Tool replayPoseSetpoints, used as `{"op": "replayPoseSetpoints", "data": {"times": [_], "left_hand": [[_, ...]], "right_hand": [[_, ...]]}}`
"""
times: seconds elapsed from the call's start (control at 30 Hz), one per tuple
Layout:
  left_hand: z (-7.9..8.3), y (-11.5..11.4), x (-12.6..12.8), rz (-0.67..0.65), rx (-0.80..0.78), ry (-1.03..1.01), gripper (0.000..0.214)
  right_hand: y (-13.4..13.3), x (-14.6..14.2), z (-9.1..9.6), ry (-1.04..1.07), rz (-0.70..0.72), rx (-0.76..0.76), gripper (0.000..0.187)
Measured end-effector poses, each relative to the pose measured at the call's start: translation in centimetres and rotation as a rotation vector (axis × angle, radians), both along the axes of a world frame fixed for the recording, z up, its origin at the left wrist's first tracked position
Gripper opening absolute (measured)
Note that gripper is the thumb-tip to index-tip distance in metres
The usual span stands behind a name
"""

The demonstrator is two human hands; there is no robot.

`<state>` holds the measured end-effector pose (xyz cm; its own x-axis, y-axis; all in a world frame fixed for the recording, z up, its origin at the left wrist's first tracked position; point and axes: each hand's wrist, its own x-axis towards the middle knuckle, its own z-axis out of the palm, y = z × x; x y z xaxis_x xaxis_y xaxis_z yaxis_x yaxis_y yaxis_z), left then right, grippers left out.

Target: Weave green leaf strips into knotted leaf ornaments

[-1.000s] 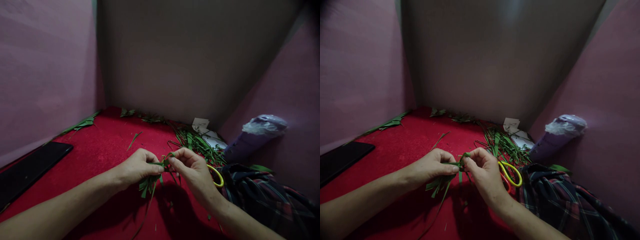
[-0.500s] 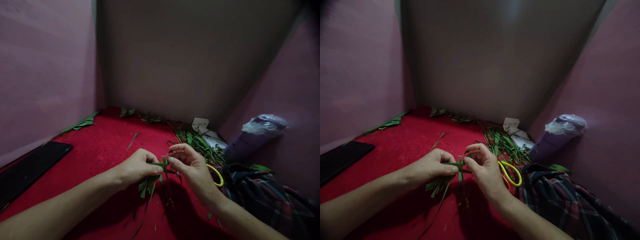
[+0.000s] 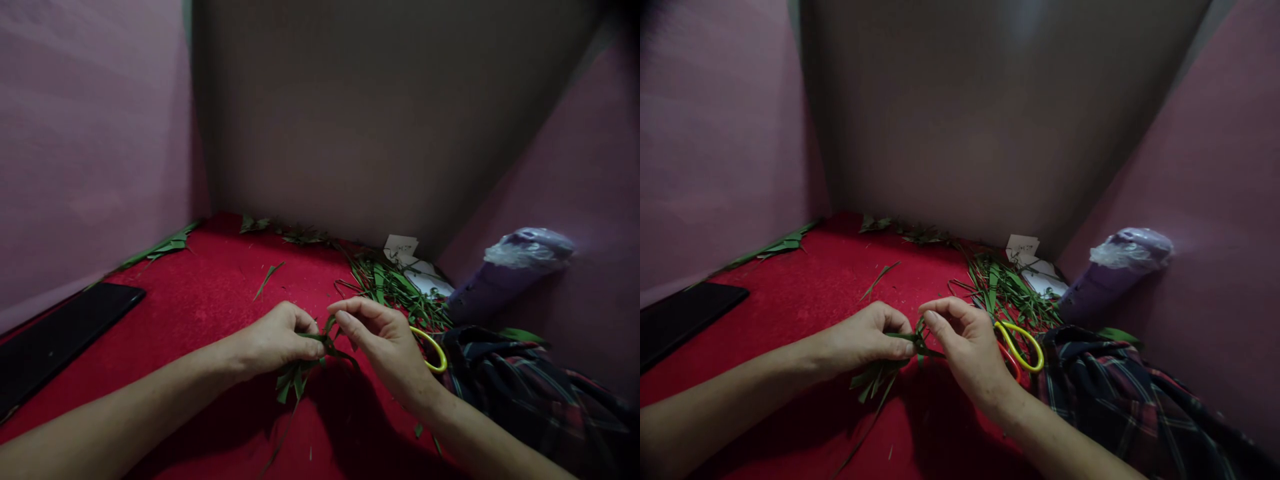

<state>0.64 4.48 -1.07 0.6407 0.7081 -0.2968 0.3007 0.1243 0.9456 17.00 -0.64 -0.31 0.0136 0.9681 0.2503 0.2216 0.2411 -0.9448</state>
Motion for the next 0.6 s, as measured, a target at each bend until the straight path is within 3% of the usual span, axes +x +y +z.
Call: {"op": "replayPoseSetpoints", "data": {"times": [0.23, 0.47, 0.6], "left_hand": [[-0.42, 0.24, -0.23, -0.109, 0.061, -0.004, 0.011], [-0.12, 0.16, -0.35, -0.131, 0.106, 0.0, 0.014], [0.16, 0.13, -0.26, -0.07, 0.06, -0.036, 0.018]], "right_hand": [[-0.04, 0.11, -0.23, -0.14, 0.036, 0.087, 0.012], [0.3, -0.11, -0.03, -0.169, 0.04, -0.08, 0.021], [0.33, -0.11, 0.22, -0.154, 0.101, -0.129, 0.027]]}}
